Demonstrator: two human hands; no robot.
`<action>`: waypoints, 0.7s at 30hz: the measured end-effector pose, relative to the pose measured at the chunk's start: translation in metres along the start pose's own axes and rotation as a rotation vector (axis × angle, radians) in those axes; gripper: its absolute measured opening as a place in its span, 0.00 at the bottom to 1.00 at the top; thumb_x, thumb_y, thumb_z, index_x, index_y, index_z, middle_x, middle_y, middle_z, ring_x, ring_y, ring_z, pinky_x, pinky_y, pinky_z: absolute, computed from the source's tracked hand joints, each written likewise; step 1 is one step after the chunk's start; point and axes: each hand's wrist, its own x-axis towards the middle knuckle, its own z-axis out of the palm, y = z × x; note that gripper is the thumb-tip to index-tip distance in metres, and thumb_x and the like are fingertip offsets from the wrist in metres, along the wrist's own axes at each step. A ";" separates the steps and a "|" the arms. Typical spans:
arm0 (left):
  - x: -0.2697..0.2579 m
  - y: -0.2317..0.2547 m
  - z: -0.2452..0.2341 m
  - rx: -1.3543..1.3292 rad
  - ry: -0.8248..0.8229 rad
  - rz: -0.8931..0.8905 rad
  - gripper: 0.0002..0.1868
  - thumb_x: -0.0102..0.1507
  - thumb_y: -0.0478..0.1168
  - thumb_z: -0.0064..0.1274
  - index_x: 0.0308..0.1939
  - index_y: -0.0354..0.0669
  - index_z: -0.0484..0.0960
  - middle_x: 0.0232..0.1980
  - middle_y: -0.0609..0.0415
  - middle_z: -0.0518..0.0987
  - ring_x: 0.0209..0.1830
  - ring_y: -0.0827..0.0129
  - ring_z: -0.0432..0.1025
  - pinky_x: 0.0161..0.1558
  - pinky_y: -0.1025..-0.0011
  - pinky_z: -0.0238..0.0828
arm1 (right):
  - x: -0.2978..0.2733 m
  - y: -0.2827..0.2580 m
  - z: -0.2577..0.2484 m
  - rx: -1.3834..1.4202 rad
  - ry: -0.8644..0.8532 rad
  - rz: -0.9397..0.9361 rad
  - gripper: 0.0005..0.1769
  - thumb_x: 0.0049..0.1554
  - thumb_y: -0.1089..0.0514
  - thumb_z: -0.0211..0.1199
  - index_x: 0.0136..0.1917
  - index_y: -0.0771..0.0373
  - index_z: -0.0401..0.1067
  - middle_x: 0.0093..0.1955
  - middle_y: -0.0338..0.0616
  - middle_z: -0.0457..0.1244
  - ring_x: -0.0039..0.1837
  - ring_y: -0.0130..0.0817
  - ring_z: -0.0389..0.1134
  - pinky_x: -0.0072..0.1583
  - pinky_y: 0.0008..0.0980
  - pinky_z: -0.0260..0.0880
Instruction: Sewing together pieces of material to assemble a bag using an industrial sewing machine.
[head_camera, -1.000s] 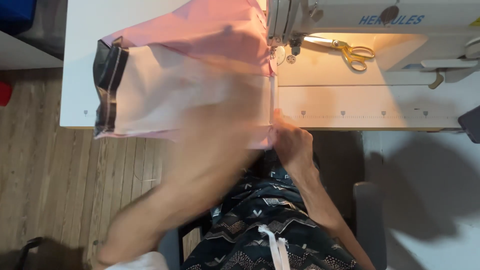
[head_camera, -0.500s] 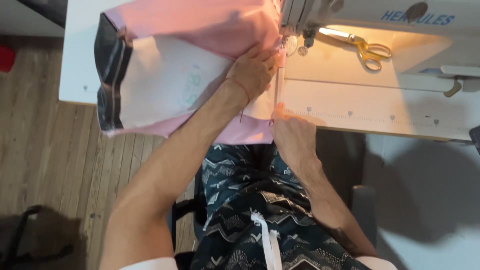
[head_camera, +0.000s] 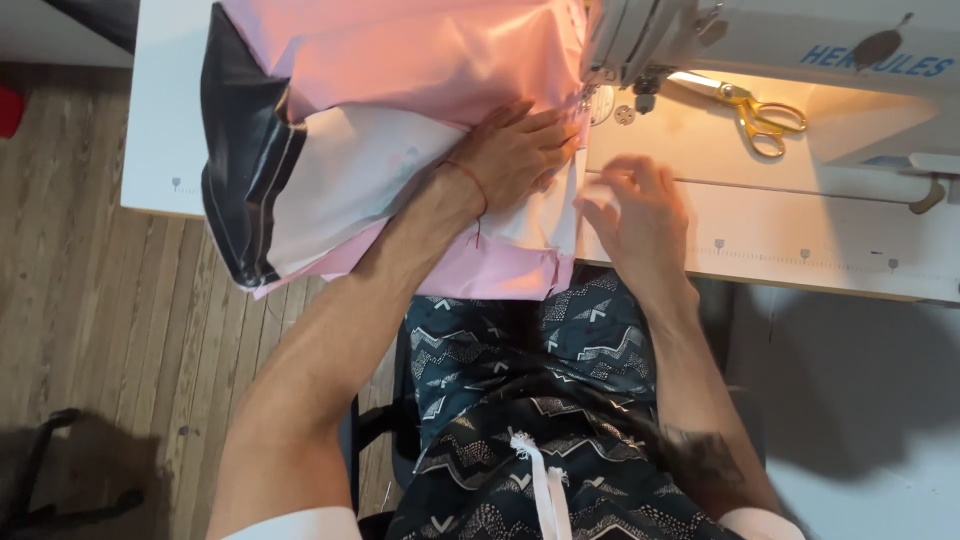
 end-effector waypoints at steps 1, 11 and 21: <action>-0.003 0.001 0.000 -0.002 -0.004 -0.006 0.30 0.65 0.51 0.53 0.70 0.50 0.71 0.74 0.62 0.66 0.77 0.70 0.55 0.74 0.54 0.47 | 0.000 0.002 0.008 0.003 -0.006 -0.003 0.19 0.59 0.47 0.68 0.58 0.59 0.77 0.62 0.40 0.64 0.62 0.45 0.64 0.60 0.46 0.68; 0.000 -0.012 -0.007 0.079 0.072 0.083 0.29 0.66 0.53 0.52 0.70 0.50 0.73 0.76 0.60 0.66 0.77 0.67 0.55 0.71 0.55 0.53 | 0.007 0.005 0.021 -0.343 0.050 -0.263 0.25 0.59 0.45 0.68 0.64 0.60 0.74 0.78 0.35 0.60 0.65 0.37 0.60 0.63 0.44 0.56; 0.008 -0.032 0.011 -0.011 0.038 0.151 0.28 0.64 0.55 0.53 0.68 0.57 0.74 0.76 0.62 0.63 0.73 0.66 0.56 0.59 0.47 0.59 | 0.010 0.005 0.025 -0.527 0.060 -0.297 0.24 0.58 0.47 0.67 0.63 0.61 0.74 0.78 0.37 0.58 0.62 0.37 0.59 0.61 0.45 0.56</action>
